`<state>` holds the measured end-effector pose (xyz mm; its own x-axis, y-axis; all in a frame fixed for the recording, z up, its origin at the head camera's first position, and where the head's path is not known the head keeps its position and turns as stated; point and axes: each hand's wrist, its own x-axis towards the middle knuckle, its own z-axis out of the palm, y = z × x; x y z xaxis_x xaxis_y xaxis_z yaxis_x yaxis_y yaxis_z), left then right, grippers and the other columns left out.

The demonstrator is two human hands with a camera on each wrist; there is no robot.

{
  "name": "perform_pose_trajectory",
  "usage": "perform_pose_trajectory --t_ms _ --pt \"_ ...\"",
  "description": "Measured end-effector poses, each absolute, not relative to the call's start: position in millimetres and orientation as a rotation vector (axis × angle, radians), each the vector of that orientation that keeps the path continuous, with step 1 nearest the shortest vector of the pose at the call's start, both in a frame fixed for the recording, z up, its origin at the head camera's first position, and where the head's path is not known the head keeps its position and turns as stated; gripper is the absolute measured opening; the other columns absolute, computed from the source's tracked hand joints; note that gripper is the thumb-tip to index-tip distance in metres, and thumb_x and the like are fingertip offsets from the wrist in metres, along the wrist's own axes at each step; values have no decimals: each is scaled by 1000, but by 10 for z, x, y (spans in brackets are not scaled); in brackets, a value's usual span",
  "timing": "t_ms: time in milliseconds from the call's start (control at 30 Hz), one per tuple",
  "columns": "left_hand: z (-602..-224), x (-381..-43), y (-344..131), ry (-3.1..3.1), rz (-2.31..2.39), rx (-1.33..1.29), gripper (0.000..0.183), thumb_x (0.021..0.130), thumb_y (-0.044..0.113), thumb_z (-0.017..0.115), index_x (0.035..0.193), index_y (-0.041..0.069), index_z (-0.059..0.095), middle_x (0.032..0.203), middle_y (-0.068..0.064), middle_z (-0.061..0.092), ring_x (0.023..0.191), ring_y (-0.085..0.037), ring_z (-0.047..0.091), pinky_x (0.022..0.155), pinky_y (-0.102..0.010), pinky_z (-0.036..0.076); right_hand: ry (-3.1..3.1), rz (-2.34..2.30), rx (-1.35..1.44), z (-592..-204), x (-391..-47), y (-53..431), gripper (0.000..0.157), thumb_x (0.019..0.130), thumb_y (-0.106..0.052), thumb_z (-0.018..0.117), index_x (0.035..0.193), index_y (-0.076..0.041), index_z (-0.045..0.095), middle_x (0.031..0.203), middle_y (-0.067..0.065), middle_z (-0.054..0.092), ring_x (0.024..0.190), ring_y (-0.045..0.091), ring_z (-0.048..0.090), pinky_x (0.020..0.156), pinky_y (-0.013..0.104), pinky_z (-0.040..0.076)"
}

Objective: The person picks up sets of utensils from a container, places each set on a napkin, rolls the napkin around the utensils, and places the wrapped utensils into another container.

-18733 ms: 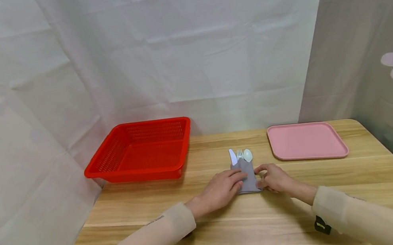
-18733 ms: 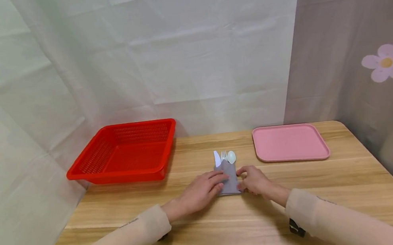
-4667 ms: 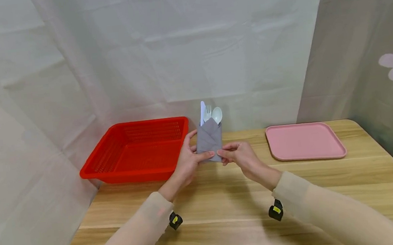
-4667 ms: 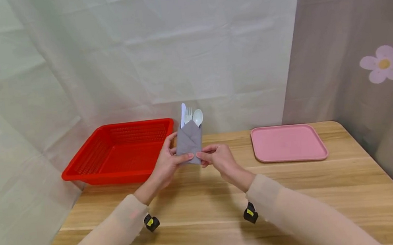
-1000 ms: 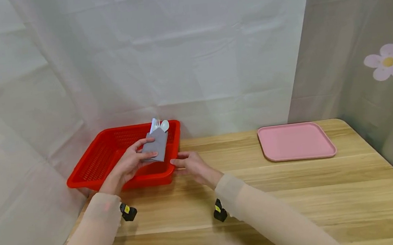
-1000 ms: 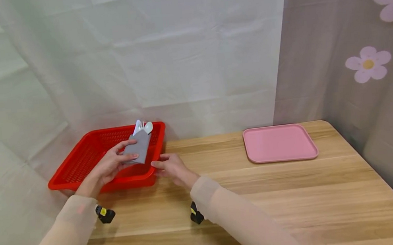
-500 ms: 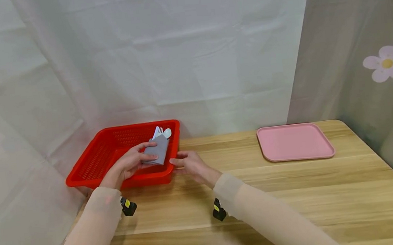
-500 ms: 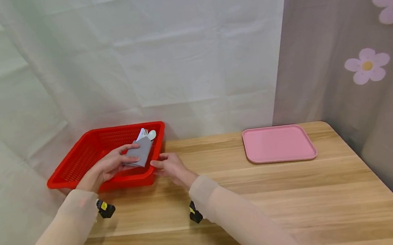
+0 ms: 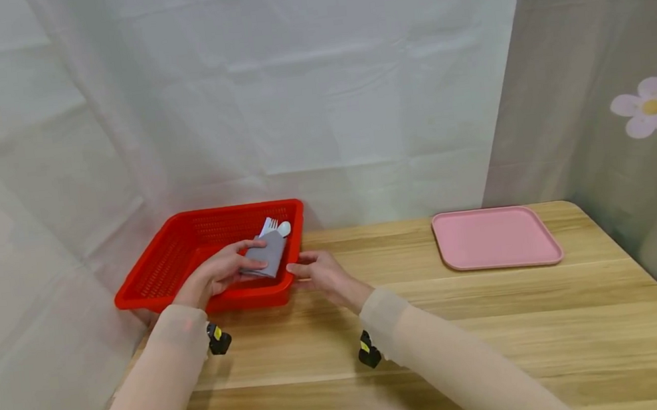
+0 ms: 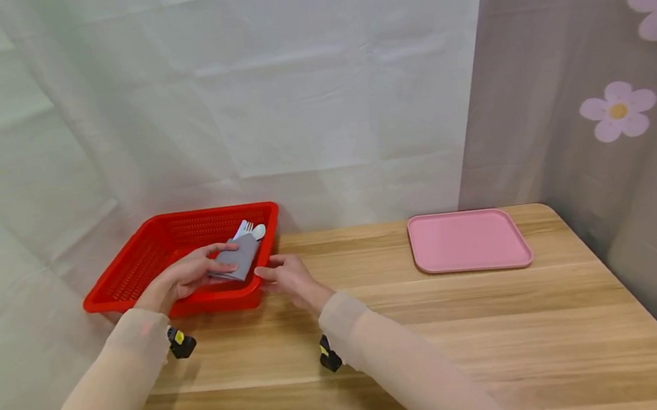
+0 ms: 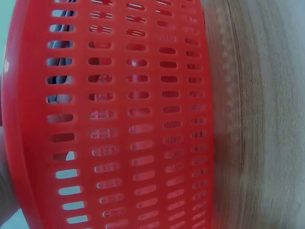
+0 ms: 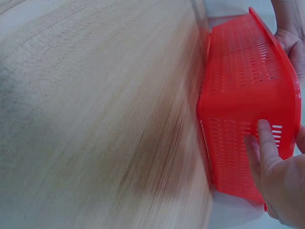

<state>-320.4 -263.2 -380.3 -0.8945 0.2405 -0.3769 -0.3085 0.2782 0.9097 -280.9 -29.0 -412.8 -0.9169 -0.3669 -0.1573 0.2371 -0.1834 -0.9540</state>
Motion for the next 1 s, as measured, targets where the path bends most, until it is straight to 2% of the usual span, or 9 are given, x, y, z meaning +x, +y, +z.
perform_pose_trajectory --t_ms 233,467,700,833,1000 --pt "-3807 -3218 -2602 2138 1571 -71 71 99 11 71 160 9 37 153 -22 32 118 -33 51 99 -37 57 1709 -2147 -142 -4126 -2796 -263 38 102 -5 65 138 6 61 132 20 65 110 31 70 108 53 47" --pt "-3847 -3275 -2544 2195 1455 -89 69 97 14 72 158 8 41 155 -23 33 117 -33 53 94 -33 59 1710 -2164 -149 -4145 -2799 -242 40 102 -4 64 139 9 59 126 19 67 104 27 70 108 53 48" --pt "-3901 -3306 -2484 2269 1302 -53 65 95 12 73 153 2 46 144 -24 45 106 -28 57 87 -29 58 1702 -2186 -151 -4153 -2817 -246 40 102 -2 64 138 12 58 116 15 68 95 22 70 106 53 49" --pt "-3933 -3295 -2456 2334 1192 -61 62 93 13 75 149 2 51 139 -22 50 107 -27 55 85 -27 55 1706 -2183 -155 -4162 -2815 -245 40 101 -3 65 138 12 58 124 21 67 98 25 71 106 53 49" --pt "-3941 -3296 -2415 2338 1136 -67 63 92 12 75 149 1 50 143 -23 46 116 -31 49 92 -33 51 1728 -2156 -142 -4152 -2810 -221 36 102 -6 66 136 6 63 132 23 65 103 27 70 106 51 49"
